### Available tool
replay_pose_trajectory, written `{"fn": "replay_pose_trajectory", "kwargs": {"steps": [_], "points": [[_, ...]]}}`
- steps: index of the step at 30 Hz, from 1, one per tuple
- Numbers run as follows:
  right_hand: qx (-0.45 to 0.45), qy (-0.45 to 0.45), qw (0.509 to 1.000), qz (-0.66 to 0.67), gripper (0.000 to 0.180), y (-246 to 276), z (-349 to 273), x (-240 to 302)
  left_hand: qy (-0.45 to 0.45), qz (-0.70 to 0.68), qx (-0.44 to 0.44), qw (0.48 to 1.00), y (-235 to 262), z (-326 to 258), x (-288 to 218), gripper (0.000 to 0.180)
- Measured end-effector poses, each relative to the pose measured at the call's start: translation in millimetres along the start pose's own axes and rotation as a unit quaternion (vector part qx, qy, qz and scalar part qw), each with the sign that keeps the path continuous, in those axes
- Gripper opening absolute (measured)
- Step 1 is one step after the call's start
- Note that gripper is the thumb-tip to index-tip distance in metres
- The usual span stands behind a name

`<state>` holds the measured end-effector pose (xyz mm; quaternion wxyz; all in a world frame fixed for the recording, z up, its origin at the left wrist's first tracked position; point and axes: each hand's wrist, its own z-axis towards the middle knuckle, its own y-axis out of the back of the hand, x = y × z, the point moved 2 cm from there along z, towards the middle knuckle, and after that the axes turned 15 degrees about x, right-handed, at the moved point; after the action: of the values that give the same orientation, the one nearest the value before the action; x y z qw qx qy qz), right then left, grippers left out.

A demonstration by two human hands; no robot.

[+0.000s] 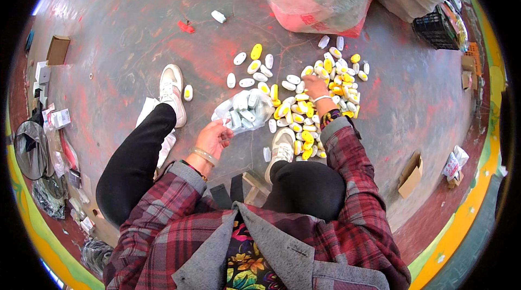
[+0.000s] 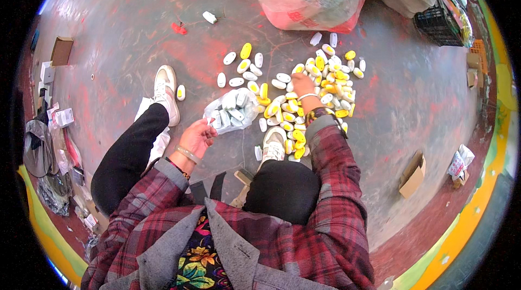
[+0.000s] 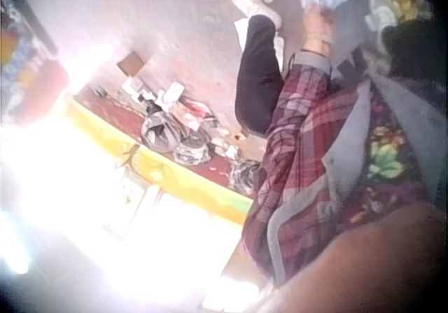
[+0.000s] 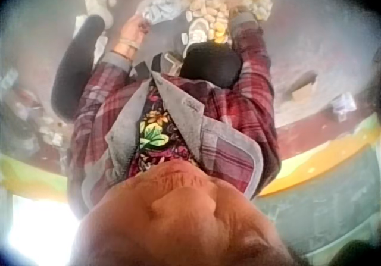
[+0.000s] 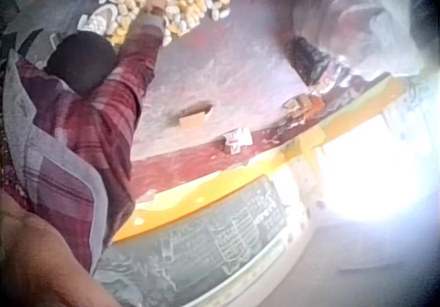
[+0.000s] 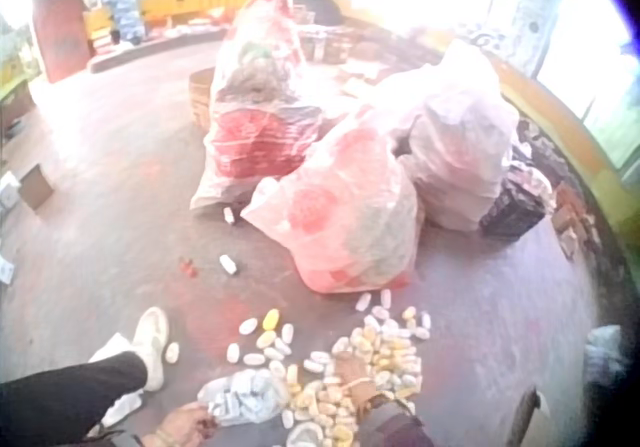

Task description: The person sits on the floor and sorts a pile of yellow and white capsules by hand. They pick up the capsules and place them into a small plastic bag, continuing the process until the bag is full.

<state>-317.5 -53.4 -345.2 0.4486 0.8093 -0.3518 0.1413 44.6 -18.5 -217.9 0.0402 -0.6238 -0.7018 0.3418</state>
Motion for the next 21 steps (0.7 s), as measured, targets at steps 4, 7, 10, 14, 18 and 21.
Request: {"fn": "replay_pose_trajectory", "kwargs": {"steps": [4,7,10,14,18,21], "points": [[-0.225,-0.185,0.957,-0.007,0.03,52.4,-16.0,-32.2,0.0,0.002,-0.008,1.0,4.9,-3.5,0.4,0.023],[-0.253,-0.22,0.942,-0.008,0.056,81.3,-25.6,-71.0,0.004,0.004,-0.009,1.0,2.7,-2.7,-0.3,0.024],[-0.169,-0.279,0.945,0.022,0.071,91.2,-24.2,-104.5,0.005,0.005,-0.004,1.0,2.4,-0.8,0.5,0.024],[-0.066,-0.24,0.965,0.077,0.079,73.0,-6.6,-105.9,0.006,0.004,-0.007,1.0,6.7,-1.9,2.2,0.025],[-0.108,-0.16,0.981,0.013,0.078,49.7,7.1,-120.7,0.009,0.003,-0.005,1.0,-3.6,0.8,0.9,0.026],[-0.126,-0.113,0.986,0.017,0.072,33.6,11.7,-104.1,0.011,0.006,-0.002,1.0,-3.5,1.1,1.0,0.027]]}}
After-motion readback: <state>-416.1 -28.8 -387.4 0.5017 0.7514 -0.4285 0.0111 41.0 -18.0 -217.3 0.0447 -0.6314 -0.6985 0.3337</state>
